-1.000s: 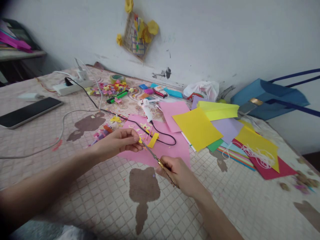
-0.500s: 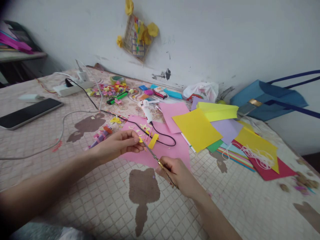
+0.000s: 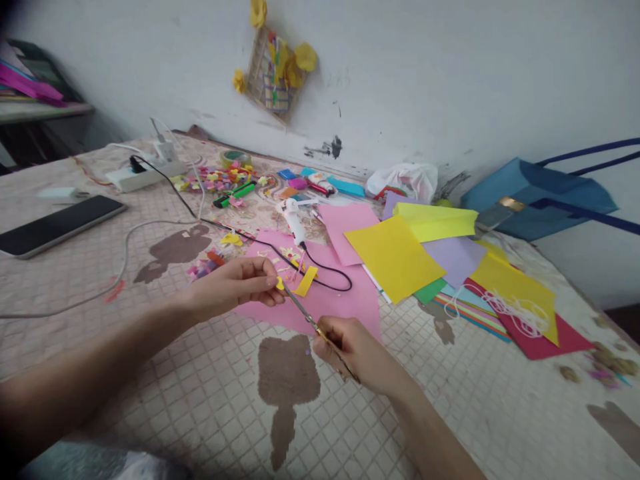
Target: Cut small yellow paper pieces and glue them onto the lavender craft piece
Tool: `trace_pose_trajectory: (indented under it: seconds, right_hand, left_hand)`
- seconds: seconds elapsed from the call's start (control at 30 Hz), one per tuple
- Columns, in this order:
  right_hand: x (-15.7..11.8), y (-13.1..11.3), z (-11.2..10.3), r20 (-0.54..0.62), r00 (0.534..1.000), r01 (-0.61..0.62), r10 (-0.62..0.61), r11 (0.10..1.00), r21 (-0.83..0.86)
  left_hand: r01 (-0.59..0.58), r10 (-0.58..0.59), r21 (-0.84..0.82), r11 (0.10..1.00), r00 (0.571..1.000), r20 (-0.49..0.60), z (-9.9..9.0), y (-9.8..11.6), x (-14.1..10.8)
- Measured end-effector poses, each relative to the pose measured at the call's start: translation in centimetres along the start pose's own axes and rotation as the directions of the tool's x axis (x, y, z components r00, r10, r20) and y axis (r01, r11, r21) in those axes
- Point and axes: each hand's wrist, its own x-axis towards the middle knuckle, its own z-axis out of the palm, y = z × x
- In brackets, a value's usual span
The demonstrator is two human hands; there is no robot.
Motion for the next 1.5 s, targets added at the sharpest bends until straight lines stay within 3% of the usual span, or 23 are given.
trace_pose_trajectory:
  seconds: [0.67, 1.5]
  right_hand:
    - [-0.20, 0.07, -0.39, 0.015, 1.000, -0.012, 0.012, 0.998, 0.062]
    - [-0.10, -0.30, -0.52, 0.010, 1.000, -0.028, 0.029, 1.000, -0.014]
  left_hand:
    - [0.003, -0.004, 0.026, 1.000, 0.999, 0.044, -0.14, 0.33, -0.15]
    - [0.025, -0.028, 0.050, 0.998, 0.998, 0.059, -0.03, 0.66, -0.23]
